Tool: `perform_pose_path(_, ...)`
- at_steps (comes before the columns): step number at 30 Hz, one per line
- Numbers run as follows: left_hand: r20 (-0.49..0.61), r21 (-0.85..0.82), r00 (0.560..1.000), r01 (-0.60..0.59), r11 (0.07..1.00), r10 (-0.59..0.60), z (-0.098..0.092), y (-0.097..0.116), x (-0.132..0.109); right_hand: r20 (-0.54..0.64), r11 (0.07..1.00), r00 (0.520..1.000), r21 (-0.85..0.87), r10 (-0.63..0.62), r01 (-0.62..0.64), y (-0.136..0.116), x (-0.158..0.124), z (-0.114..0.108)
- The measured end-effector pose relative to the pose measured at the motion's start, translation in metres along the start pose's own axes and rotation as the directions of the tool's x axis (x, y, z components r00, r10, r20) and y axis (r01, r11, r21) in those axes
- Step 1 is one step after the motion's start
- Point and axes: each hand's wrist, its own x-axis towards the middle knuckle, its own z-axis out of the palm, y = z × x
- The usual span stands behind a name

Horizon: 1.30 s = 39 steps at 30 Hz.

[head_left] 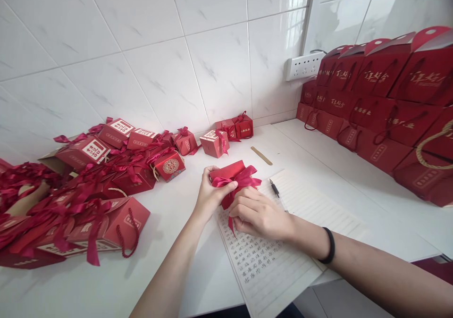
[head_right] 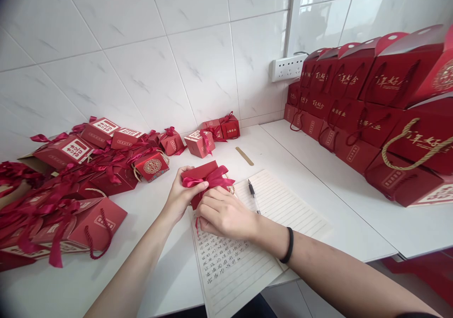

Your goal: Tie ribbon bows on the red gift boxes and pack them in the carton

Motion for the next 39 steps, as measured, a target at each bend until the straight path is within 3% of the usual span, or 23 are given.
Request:
perform_pose_path(19,-0.048,0.097,0.999,-0.021,0.995,0.025,0.001,0.004,0.000,0.063,0.989,0.991,0.099,-0.116,0.110,-0.007,-0.001,0.004)
perform_pose_path(22,-0.034,0.057,0.999,-0.016,0.998,0.018,0.000,0.007,0.000,-0.040,0.985,0.996,0.146,-0.081,0.086,-0.002,0.002,-0.006)
perform_pose_path(24,-0.008,0.024,1.000,0.000,1.000,0.000,0.000,0.007,0.000,-0.130,0.987,0.990,0.156,0.047,-0.026,0.008,0.004,-0.016)
perform_pose_path(27,0.022,0.017,0.999,0.024,1.000,-0.024,-0.001,0.007,0.000,-0.132,0.917,0.910,0.123,0.393,-0.379,0.026,0.005,-0.028)
perform_pose_path(30,0.055,0.013,0.998,0.036,0.999,-0.036,-0.003,0.006,0.000,0.090,0.711,0.735,0.196,0.672,-0.675,0.039,0.004,-0.031)
perform_pose_path(32,0.092,0.006,0.995,0.036,0.999,-0.037,-0.005,0.006,0.000,0.245,0.576,0.629,0.258,0.738,-0.776,0.043,0.003,-0.030)
perform_pose_path(34,0.133,0.014,0.990,0.035,0.999,-0.036,-0.007,0.006,0.000,0.318,0.502,0.571,0.277,0.757,-0.819,0.044,0.003,-0.030)
perform_pose_path(37,0.165,0.040,0.985,0.039,0.998,-0.046,-0.008,0.006,0.000,0.392,0.464,0.541,0.281,0.744,-0.840,0.044,0.005,-0.032)
perform_pose_path(39,0.127,0.069,0.991,0.041,0.997,-0.049,-0.007,0.006,0.000,0.446,0.457,0.545,0.297,0.710,-0.838,0.045,0.006,-0.036)
